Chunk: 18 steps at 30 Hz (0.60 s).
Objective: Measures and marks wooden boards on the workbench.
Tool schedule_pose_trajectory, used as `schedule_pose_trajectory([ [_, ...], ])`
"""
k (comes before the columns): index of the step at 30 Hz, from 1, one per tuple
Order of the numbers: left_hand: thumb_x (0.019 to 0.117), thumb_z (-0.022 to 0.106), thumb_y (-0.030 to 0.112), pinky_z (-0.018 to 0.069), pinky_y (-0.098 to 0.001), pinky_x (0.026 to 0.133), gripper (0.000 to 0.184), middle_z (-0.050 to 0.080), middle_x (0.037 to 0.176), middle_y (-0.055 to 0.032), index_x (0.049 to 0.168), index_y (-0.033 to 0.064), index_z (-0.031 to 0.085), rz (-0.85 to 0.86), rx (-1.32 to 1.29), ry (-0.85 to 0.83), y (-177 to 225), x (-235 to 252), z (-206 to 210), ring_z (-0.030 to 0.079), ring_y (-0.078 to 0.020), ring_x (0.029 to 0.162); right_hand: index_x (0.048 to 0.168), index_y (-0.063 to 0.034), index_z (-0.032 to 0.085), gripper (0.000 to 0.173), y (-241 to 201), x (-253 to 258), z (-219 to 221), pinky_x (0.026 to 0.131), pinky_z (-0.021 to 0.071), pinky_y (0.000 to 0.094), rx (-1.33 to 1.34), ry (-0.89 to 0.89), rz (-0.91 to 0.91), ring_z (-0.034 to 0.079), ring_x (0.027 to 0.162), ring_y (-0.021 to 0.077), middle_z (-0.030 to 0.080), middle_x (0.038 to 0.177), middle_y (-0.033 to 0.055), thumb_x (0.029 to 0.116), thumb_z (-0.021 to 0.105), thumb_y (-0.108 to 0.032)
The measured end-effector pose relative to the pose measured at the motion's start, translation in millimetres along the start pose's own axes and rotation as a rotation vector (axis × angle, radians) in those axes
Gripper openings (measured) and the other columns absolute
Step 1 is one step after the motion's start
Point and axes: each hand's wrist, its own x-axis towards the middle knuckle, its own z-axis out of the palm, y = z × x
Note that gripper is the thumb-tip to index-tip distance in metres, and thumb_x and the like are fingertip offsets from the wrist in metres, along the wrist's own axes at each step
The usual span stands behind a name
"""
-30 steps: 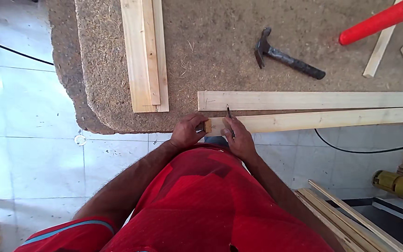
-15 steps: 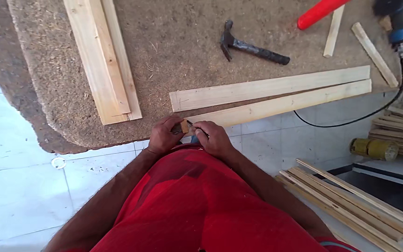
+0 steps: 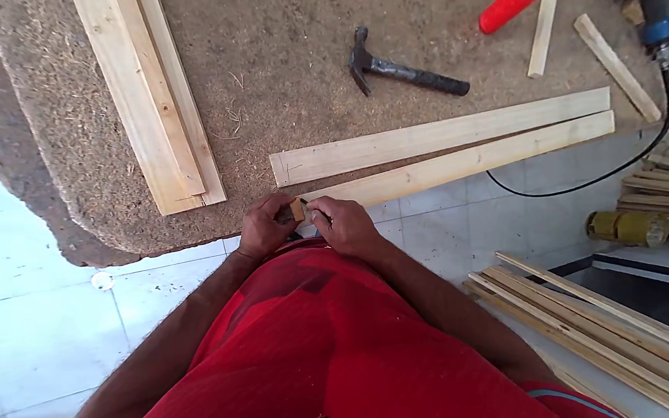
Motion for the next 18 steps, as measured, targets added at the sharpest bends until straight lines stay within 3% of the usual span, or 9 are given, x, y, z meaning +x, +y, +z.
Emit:
schedule_pose_trajectory([
  [3,0.0785,0.089,0.023,0.0605,-0.0378,0.086,0.044,0.072,0.121,-0.0088,0.118,0.01,0.074,-0.009,-0.007,-0.01,0.2,0.6,0.0,0.071,-0.0161,0.096,0.118,-0.0105,0.072,0.03,3.5,-5.5,4.2,0.074,0.0593,0.0477,-0.017,-0.055,-0.046,0.073,0.085,0.0221,0.075,0.094,0.0067,0.1016,0.05,-0.02],
  [7,0.0784,0.089,0.022,0.0606,-0.0366,0.087,0.044,0.071,0.121,-0.009,0.117,0.0088,0.074,-0.009,-0.016,-0.002,-0.5,0.6,0.2,0.071,-0.0153,0.098,0.107,-0.0153,0.075,0.028,1.3,-7.2,-9.3,0.067,0.0566,0.0465,-0.048,-0.054,-0.024,0.071,0.077,0.019,0.073,0.084,0.0025,0.1001,0.049,-0.023],
  [10,0.0779,0.089,0.022,0.0602,-0.0381,0.089,0.044,0.071,0.121,-0.01,0.117,0.0081,0.074,-0.004,-0.016,0.005,0.5,1.2,1.1,0.071,-0.0166,0.099,0.118,-0.013,0.072,0.028,1.2,-0.4,-2.6,0.073,0.059,0.0471,-0.041,-0.03,-0.044,0.072,0.083,0.0206,0.074,0.091,0.0049,0.1042,0.05,-0.023],
  [11,0.0774,0.089,0.021,0.0601,-0.0382,0.089,0.044,0.071,0.121,-0.0106,0.117,0.0073,0.074,-0.002,-0.018,0.005,0.6,0.8,1.4,0.071,-0.017,0.099,0.116,-0.012,0.072,0.028,0.9,-1.2,-1.1,0.073,0.0587,0.0483,-0.039,-0.079,-0.051,0.072,0.084,0.0223,0.073,0.091,0.0062,0.1041,0.049,-0.023],
  [14,0.0766,0.09,0.021,0.0601,-0.0383,0.089,0.046,0.071,0.122,-0.0114,0.117,0.0061,0.074,0.0,-0.009,0.004,0.7,2.1,1.7,0.071,-0.0174,0.099,0.093,-0.0152,0.074,0.03,1.6,-17.5,-13.7,0.066,0.0539,0.0491,-0.019,-0.225,-0.068,0.068,0.076,0.0205,0.069,0.079,0.0027,0.1017,0.048,-0.027],
  [16,0.0761,0.091,0.02,0.0602,-0.0384,0.088,0.048,0.071,0.123,-0.0114,0.119,0.0062,0.073,-0.016,-0.004,-0.011,2.2,0.4,0.7,0.071,-0.0173,0.098,0.092,-0.0169,0.074,0.029,10.3,-40.5,-21.7,0.063,0.0529,0.0492,-0.024,-0.126,-0.026,0.068,0.074,0.0196,0.069,0.077,0.0013,0.1,0.048,-0.027],
  [18,0.0764,0.091,0.021,0.061,-0.0381,0.086,0.048,0.071,0.122,-0.0099,0.119,0.0076,0.073,-0.05,-0.003,-0.021,7.2,1.9,0.5,0.071,-0.0159,0.095,0.102,-0.0147,0.075,0.026,25.3,-63.0,-36.5,0.066,0.0569,0.0492,0.044,0.09,0.072,0.07,0.075,0.0192,0.071,0.081,0.0026,0.1004,0.051,-0.024],
])
